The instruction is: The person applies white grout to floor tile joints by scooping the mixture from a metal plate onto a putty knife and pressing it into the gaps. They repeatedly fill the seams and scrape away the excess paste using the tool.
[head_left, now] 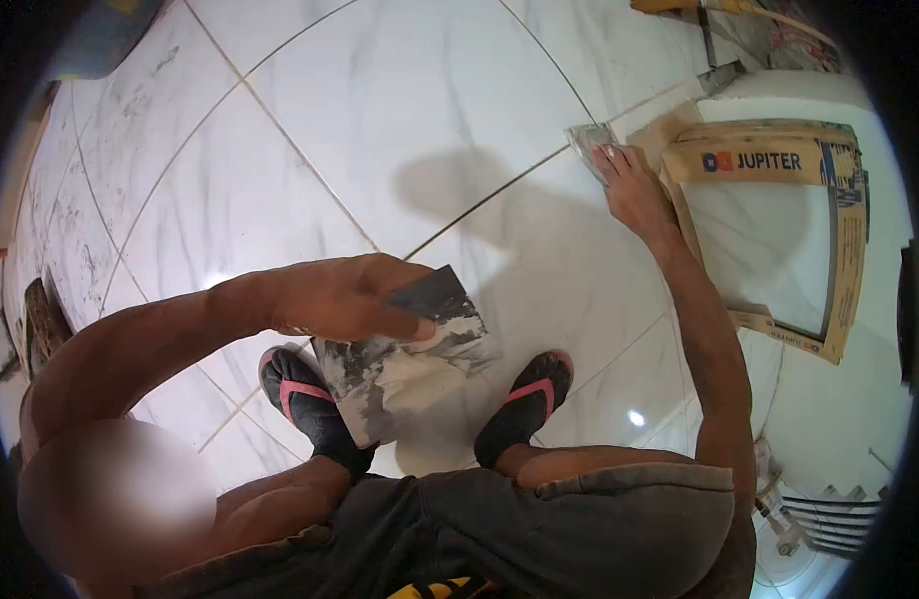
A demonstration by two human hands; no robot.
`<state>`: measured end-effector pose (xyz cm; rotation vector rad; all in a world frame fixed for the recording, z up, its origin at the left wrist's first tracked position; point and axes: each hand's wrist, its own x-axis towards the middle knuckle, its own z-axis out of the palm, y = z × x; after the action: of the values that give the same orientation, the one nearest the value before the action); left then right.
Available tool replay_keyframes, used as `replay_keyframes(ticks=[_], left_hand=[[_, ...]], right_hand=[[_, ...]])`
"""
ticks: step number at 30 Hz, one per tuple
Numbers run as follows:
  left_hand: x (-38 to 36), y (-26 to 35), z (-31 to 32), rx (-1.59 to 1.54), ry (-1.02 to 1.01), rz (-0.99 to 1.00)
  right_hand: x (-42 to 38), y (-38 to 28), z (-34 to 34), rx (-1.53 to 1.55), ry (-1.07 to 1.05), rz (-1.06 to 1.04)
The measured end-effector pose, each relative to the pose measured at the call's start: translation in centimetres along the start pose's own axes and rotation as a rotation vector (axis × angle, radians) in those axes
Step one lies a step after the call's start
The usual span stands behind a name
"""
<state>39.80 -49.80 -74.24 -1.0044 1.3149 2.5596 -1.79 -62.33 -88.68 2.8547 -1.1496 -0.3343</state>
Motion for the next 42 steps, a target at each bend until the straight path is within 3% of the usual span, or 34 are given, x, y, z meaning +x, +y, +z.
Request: replay_keyframes(ticks=[4, 7, 10, 13, 16, 19, 22, 25, 28, 34, 37, 40, 42], left_hand=[[-0.3, -0.4, -0.3, -0.007, 0.015, 0.019], [-0.6, -0.7, -0.1, -0.083, 0.020, -0.025], [-1.0, -0.2, 0.0, -0.079, 0.023, -0.037], [-1.3, -0.1, 0.1, -0.071, 0.048, -0.045], [-1.5, -0.2, 0.1, -0.056, 0.054, -0.013], [-1.7, 0.0, 0.1, -0.081, 0.061, -0.064], [-1.7, 0.0, 0.3, -0.049, 0.069, -0.036], [-2.1, 0.1, 0.6, -0.013, 0.107, -0.069], [-2.6, 0.2, 1.0, 0.000, 0.135, -0.067], [-3.3, -0.7, 1.9, -0.185, 0.146, -0.014], [-4.1, -0.3, 2.3, -0.052, 0.219, -0.084], [-4.6, -1.2, 2.8, -0.175, 0.211, -0.066], [-4.8, -1.6, 2.9, -0.158, 0.216, -0.057]], right_hand=[[0.1, 2.0, -2.6, 0.026, -0.117, -0.102], [2.0, 1.4, -3.5, 0.077, 0.079, -0.132], [2.2, -1.1, -0.6, -0.013, -0.006, -0.078], [1.3, -1.7, -2.5, 0.057, -0.096, -0.084], [1.4, -0.8, -4.3, 0.063, -0.088, -0.186], [2.6, -3.1, -4.3, -0.003, 0.043, -0.136], [0.5, -6.0, -0.1, -0.080, 0.107, -0.160], [-0.8, -5.3, -2.1, -0.007, -0.040, -0.240], [-0.1, -4.7, -4.5, 0.008, -0.053, -0.214], [0.8, -8.3, -0.2, 0.011, 0.082, -0.242], [0.1, -7.0, -3.0, 0.062, -0.064, -0.317], [1.4, -7.6, -5.4, 0.086, 0.012, -0.261], [1.7, -9.4, -2.7, 0.025, 0.045, -0.297]])
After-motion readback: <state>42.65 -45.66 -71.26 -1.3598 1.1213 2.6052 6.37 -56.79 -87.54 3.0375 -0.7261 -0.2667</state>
